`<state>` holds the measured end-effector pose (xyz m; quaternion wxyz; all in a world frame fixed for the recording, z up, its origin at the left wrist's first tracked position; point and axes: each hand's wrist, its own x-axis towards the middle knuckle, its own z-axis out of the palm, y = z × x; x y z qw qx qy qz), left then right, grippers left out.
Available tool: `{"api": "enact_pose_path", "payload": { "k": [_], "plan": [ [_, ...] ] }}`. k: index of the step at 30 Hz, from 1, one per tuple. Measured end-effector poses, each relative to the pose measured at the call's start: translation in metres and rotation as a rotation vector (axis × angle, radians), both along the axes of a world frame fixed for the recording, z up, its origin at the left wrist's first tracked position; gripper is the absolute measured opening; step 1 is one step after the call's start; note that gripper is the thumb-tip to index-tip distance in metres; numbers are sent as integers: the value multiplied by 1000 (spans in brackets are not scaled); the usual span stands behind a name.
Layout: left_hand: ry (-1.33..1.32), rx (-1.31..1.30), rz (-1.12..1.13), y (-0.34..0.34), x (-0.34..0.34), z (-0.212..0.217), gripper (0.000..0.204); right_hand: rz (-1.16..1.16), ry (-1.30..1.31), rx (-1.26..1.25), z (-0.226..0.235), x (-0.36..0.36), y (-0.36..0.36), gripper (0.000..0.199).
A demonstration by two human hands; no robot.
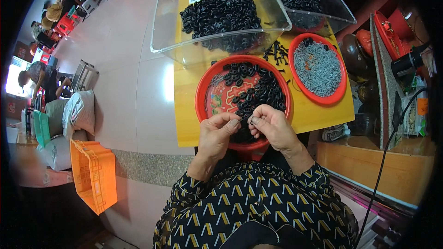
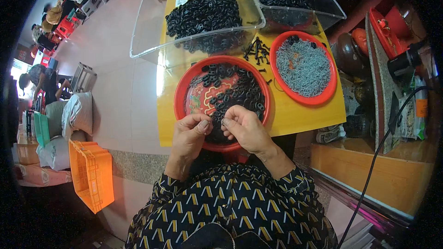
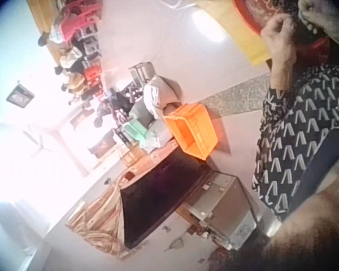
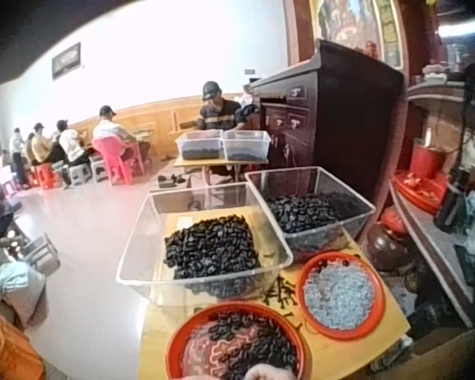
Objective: The person sits at a table and repeatedly picks up small black plastic lock bodies and metal keys from a red tray. They insert each key into a lock body and place the assembled unit into a clear plastic bin. The process is repeated continuously throughout the clip.
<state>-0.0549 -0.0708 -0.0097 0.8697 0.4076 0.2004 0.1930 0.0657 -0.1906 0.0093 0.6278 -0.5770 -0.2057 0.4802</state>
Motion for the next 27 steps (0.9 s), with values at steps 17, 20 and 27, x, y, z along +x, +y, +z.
{"api": "enact_pose_path", "payload": {
  "k": [17,20,27],
  "plan": [
    [-89,-145,-13,0,-8,-1,9,-99,126,181,3,-18,10,12],
    [-96,-133,-9,-2,-8,-1,10,-124,88,171,4,-20,10,14],
    [-105,-158,-2,-4,-7,-4,10,-138,-5,79,12,-22,7,15]
  ]
}}
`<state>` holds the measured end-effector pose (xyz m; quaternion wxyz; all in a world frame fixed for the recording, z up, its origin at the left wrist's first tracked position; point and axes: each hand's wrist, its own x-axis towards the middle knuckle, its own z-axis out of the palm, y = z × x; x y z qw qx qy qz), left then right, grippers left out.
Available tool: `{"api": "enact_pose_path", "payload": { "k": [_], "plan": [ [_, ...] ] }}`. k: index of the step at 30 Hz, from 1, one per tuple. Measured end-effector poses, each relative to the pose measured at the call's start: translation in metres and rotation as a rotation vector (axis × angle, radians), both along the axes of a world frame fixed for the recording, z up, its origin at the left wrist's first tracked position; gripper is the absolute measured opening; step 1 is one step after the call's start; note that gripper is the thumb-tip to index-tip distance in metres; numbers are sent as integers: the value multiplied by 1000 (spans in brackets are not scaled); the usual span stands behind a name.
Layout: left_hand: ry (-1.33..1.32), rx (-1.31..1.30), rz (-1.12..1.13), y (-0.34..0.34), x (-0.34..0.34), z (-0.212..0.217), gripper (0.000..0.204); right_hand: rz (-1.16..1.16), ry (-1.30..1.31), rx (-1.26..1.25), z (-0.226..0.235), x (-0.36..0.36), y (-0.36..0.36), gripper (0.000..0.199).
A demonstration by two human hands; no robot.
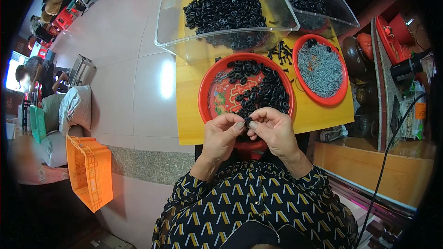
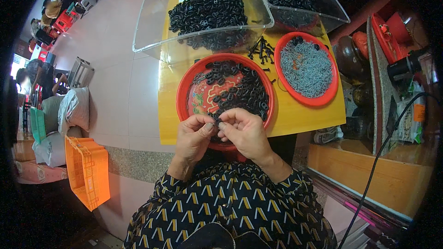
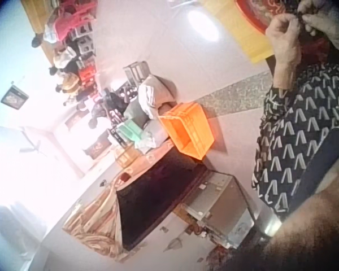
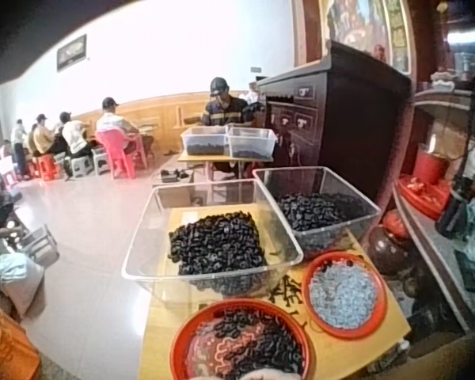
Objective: The person sits at a table and repeatedly picks up small black plastic lock bodies and metal keys from a red tray. They insert each key into a lock body and place the assembled unit into a clear plastic bin. The process is repeated continuously throughout the clip.
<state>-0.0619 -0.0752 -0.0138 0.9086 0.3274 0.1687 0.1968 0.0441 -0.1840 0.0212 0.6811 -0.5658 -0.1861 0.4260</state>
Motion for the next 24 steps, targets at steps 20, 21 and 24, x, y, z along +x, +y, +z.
{"api": "enact_pose_path", "payload": {
  "k": [20,21,24],
  "plan": [
    [65,288,27,-3,1,-8,10,-38,-215,-47,-4,-8,-2,10],
    [92,315,24,-3,2,-6,9,-25,-205,-64,-4,-7,-2,10],
    [144,356,9,-3,2,1,8,-7,-148,-90,-2,-2,-2,9]
  ]
}}
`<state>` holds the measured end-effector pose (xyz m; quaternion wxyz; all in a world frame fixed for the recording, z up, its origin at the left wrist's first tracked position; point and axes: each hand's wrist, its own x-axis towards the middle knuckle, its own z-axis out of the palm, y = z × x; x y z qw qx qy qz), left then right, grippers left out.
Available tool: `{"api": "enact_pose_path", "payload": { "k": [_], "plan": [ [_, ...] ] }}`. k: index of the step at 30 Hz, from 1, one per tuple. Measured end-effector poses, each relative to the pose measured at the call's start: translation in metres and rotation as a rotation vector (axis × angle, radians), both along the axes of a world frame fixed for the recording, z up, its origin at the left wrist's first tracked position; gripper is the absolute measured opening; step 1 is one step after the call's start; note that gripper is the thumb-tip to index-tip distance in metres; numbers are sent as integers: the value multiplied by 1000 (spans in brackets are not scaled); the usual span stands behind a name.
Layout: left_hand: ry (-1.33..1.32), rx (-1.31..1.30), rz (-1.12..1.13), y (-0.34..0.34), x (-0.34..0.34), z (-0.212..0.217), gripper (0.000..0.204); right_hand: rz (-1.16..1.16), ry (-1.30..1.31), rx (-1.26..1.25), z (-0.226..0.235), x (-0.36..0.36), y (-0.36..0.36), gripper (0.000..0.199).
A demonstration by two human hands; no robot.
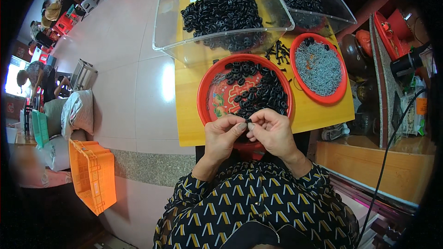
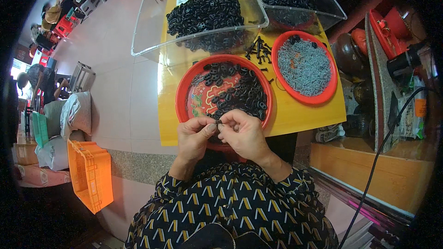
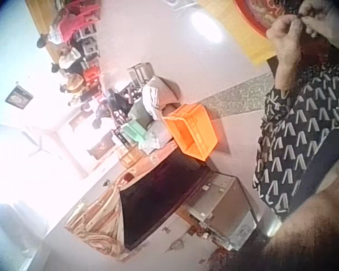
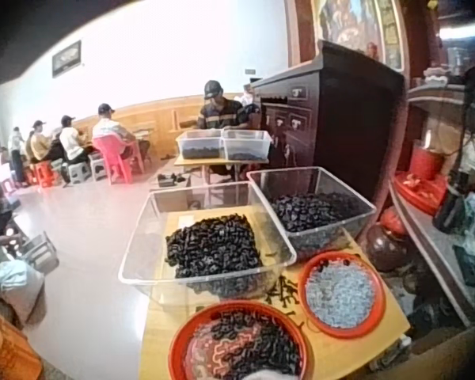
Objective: The person sits at a table and repeatedly picks up small black plastic lock bodies and metal keys from a red tray. They insert each key into a lock body and place the assembled unit into a clear plastic bin. The process is repeated continuously throughout the clip.
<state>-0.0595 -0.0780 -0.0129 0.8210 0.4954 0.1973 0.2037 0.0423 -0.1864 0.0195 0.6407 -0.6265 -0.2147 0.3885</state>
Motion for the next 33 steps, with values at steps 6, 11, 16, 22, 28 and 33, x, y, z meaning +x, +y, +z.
{"api": "enact_pose_path", "payload": {
  "k": [6,11,16,22,28,33],
  "plan": [
    [-41,-154,-16,-1,3,9,14,-45,123,81,0,3,-3,11],
    [-14,0,-43,-2,1,4,10,-43,122,80,-1,1,-4,14],
    [50,333,-30,-5,2,3,4,-46,14,6,-5,3,-7,10],
    [54,674,2,-7,6,8,3,-40,27,-21,-1,4,-11,10],
    [-28,750,2,-6,11,10,3,-26,32,3,-1,6,-13,9],
    [-16,686,-17,-6,12,7,3,-43,58,18,-3,7,-12,8]
  ]
}}
